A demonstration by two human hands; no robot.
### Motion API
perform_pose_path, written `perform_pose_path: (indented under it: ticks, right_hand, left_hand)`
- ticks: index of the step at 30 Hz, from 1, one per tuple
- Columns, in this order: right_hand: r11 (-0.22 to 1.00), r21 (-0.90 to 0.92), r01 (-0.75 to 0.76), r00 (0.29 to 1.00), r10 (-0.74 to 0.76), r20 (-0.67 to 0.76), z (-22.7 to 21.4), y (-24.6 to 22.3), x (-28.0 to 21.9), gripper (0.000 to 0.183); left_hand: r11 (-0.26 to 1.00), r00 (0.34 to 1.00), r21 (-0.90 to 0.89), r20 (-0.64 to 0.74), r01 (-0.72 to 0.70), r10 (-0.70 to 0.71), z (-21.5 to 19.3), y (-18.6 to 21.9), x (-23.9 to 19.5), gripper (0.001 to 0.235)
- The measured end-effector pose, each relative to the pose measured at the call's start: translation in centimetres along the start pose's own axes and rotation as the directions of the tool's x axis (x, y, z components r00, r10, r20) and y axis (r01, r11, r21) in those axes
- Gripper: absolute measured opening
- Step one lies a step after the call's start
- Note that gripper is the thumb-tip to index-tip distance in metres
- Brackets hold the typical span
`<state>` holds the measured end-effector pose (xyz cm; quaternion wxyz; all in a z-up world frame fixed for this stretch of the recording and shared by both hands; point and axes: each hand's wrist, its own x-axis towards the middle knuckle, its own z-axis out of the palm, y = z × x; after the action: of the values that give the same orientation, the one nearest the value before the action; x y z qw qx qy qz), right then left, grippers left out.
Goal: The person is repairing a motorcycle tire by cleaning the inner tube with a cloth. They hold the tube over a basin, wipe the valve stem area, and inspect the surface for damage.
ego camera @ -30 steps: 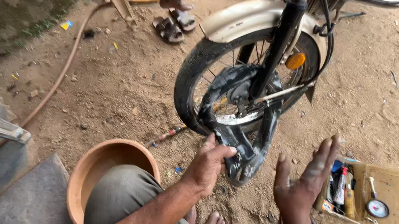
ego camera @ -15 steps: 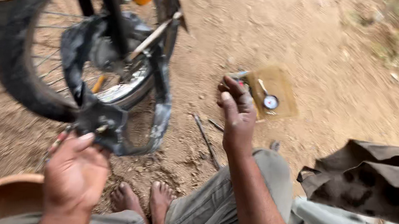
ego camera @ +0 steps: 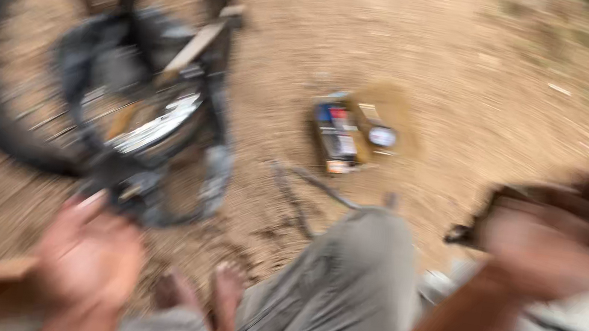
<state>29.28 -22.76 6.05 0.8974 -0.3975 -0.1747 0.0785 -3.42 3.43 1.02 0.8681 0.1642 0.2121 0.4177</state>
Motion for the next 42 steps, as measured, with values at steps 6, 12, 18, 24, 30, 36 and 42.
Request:
perform_pose_path:
  ticks: [6, 12, 18, 24, 30, 36, 42]
  right_hand:
    - [-0.275, -0.89, 0.365, 0.709, 0.701, 0.074, -3.2, 4.3, -2.7, 0.044]
    - [0.352, -0.842, 0.409, 0.629, 0.56, 0.54, 0.8, -3.7, -1.9, 0.023]
    - [0.715, -0.678, -0.172, 0.712, 0.565, 0.416, 10.6, -4.8, -2.8, 0.033]
    - [0.826, -0.383, -0.413, 0.759, 0.545, 0.357, 11.0, 1.4, -4.8, 0.049]
    - [0.684, -0.574, 0.451, 0.437, 0.391, 0.81, 13.1, 7.4, -9.6, 0.036]
    - [0.409, -0.402, 0.819, 0.378, 0.143, 0.915, 14.7, 13.4, -10.3, 0.032]
    - [0.552, -0.338, 0.762, 0.394, 0.02, 0.919, 14.6, 15.3, -10.7, 0.027]
  left_hand:
    - [0.999, 0.981, -0.05, -0.192, 0.017, -0.026, 0.0, -2.3, 1.1, 0.007]
    - [0.983, 0.992, 0.168, -0.088, -0.077, 0.093, 0.8, -1.9, 0.4, 0.012]
    - [0.991, 0.994, 0.077, -0.008, -0.111, 0.112, 2.4, -1.8, 0.0, 0.027]
    - [0.99, 0.995, 0.102, -0.024, -0.096, 0.099, 3.8, -1.6, -0.6, 0.026]
    - [0.987, 0.996, 0.132, -0.019, -0.089, 0.093, 3.9, -1.9, -0.9, 0.024]
    - [0.978, 0.997, 0.203, -0.05, -0.053, 0.065, 2.3, -3.6, -1.2, 0.012]
    - [0.944, 0.983, 0.28, 0.012, -0.177, 0.181, 1.8, -5.2, -1.1, 0.015]
